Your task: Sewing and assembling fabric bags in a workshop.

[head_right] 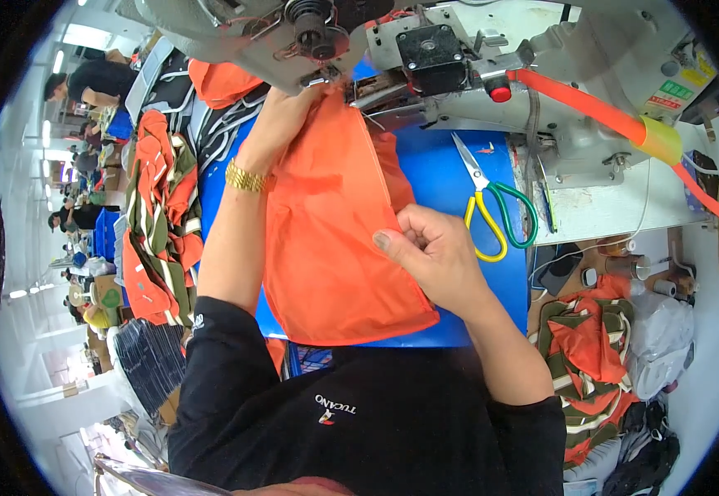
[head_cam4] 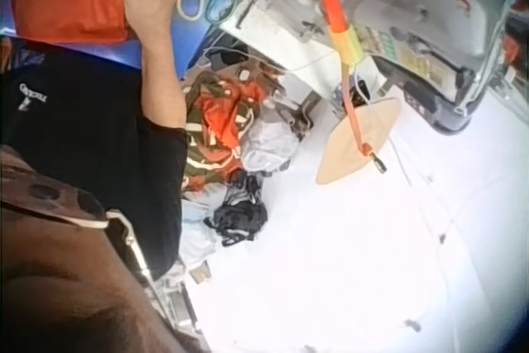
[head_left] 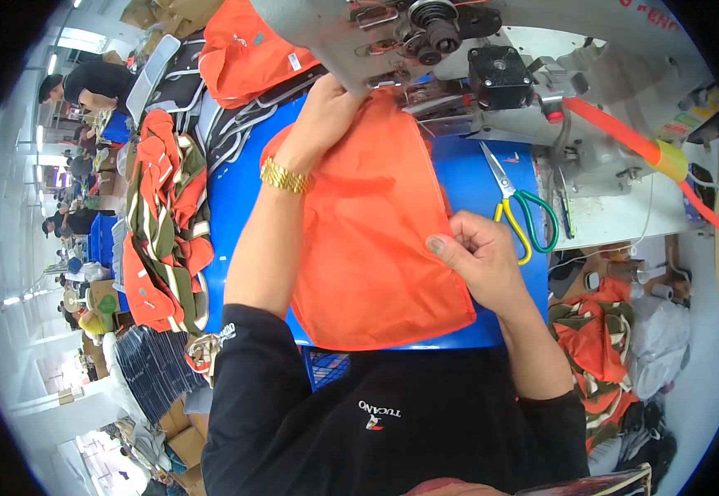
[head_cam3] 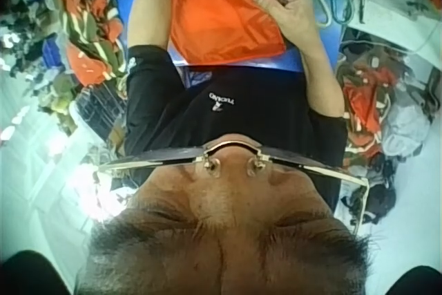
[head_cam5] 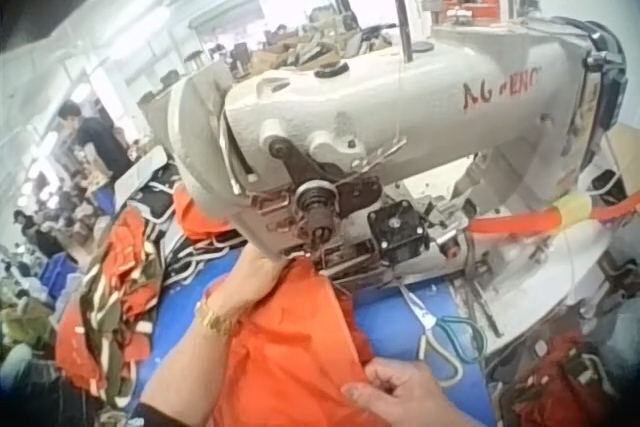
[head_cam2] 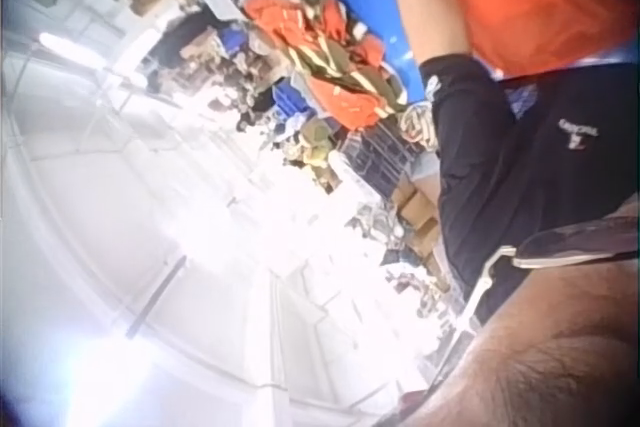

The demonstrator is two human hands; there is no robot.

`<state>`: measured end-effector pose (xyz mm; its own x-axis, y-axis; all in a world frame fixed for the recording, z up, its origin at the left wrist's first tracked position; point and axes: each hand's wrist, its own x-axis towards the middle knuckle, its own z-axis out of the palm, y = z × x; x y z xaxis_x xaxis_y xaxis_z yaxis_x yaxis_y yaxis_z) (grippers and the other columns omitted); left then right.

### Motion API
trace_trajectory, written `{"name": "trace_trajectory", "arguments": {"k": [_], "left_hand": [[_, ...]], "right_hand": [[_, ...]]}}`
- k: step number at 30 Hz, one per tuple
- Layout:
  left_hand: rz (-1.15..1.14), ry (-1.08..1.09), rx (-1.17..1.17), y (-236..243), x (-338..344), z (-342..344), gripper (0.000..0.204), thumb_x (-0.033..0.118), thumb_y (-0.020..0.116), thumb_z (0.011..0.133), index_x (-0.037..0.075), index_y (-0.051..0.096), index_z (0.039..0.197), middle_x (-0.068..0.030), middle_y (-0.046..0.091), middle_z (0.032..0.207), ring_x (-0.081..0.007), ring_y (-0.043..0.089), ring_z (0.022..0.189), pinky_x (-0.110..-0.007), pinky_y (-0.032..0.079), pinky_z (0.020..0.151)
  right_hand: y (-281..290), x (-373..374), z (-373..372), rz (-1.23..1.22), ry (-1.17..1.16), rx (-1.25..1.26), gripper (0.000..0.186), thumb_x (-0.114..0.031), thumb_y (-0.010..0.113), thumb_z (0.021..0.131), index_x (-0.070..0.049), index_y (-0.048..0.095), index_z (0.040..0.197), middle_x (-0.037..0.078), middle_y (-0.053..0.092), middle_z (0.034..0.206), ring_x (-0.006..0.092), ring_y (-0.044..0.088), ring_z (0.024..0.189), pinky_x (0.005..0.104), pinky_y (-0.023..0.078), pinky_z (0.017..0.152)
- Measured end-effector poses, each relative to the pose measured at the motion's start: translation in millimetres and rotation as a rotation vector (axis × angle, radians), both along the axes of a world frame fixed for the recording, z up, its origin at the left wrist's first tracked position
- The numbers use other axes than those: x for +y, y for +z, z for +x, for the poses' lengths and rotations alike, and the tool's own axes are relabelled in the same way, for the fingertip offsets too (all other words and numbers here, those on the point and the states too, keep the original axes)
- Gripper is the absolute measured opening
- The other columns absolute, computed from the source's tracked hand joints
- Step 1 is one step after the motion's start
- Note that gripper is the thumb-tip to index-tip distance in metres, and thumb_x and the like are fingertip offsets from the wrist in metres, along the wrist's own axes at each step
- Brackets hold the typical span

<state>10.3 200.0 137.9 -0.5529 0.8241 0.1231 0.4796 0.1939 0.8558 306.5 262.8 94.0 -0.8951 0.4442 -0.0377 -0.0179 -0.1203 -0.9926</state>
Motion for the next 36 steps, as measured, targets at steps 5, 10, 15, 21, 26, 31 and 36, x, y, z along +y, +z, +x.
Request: {"name": "trace_trajectory", "arguments": {"k": [5, 10, 15, 21, 26, 31, 36], "left_hand": [[0.155, -0.134, -0.044, 2, 9, 6, 0.025, 0.008, 0.066, 0.1, -0.002, 0.069, 0.123, -0.0044, 0.075, 0.109, -0.0102, 0.066, 0.097, -0.028, 0.053, 0.085], [0.198, -0.076, 0.323, -5, 9, -4, 0.024, 0.005, 0.066, 0.097, -0.003, 0.069, 0.119, -0.0089, 0.076, 0.1, -0.0124, 0.067, 0.092, -0.03, 0.054, 0.084], [0.179, -0.068, 0.527, -13, 17, -35, 0.021, 0.005, 0.066, 0.094, -0.004, 0.07, 0.113, -0.012, 0.075, 0.093, -0.0172, 0.068, 0.086, -0.033, 0.055, 0.079], [0.273, -0.054, 0.641, -23, 29, -61, 0.021, 0.01, 0.067, 0.092, -0.002, 0.071, 0.108, -0.0163, 0.074, 0.098, -0.0331, 0.071, 0.088, -0.04, 0.056, 0.077], [0.266, -0.105, 0.985, -12, 35, -48, 0.021, 0.011, 0.068, 0.088, 0.003, 0.073, 0.107, -0.019, 0.072, 0.105, -0.0401, 0.067, 0.096, -0.045, 0.054, 0.082], [0.1, -0.343, 0.997, -2, 22, -34, 0.025, 0.012, 0.062, 0.101, 0.002, 0.072, 0.121, -0.0156, 0.073, 0.116, -0.0318, 0.067, 0.109, -0.041, 0.053, 0.095], [-0.082, -0.414, 0.773, 6, 11, -32, 0.03, 0.01, 0.057, 0.104, 0.0, 0.068, 0.13, -0.0136, 0.072, 0.125, -0.0256, 0.066, 0.117, -0.038, 0.052, 0.1]], "right_hand": [[-4, 0, -1, 0.029, -0.025, 0.024, 0.035, -0.016, 0.077, 0.095, -0.005, 0.051, 0.075, -0.007, 0.042, 0.065, 0.0019, 0.034, 0.06, 0.0248, 0.028, 0.052], [1, 5, -2, 0.022, -0.019, 0.063, 0.034, -0.016, 0.076, 0.096, -0.005, 0.051, 0.075, -0.007, 0.042, 0.066, 0.0017, 0.034, 0.062, 0.0248, 0.027, 0.053], [-2, 9, -12, 0.004, -0.001, 0.09, 0.035, -0.015, 0.076, 0.096, -0.005, 0.051, 0.074, -0.008, 0.04, 0.066, 0.0022, 0.033, 0.062, 0.0256, 0.027, 0.053], [-8, 12, -22, -0.015, -0.009, 0.086, 0.037, -0.017, 0.074, 0.098, -0.006, 0.049, 0.073, -0.007, 0.039, 0.066, 0.0023, 0.033, 0.062, 0.0256, 0.027, 0.053], [-7, 15, -15, -0.024, -0.003, 0.016, 0.036, -0.02, 0.073, 0.1, -0.005, 0.052, 0.074, -0.007, 0.042, 0.066, 0.0021, 0.036, 0.063, 0.0249, 0.03, 0.054], [2, 20, 0, 0.034, 0.027, -0.048, 0.024, -0.021, 0.073, 0.1, -0.002, 0.068, 0.087, -0.006, 0.048, 0.068, 0.0023, 0.039, 0.065, 0.0241, 0.032, 0.055], [32, 75, 7, 0.107, -0.225, 0.01, 0.027, -0.026, 0.066, 0.105, -0.001, 0.076, 0.107, 0.0, 0.07, 0.081, 0.005, 0.06, 0.07, 0.0218, 0.049, 0.061]]}}
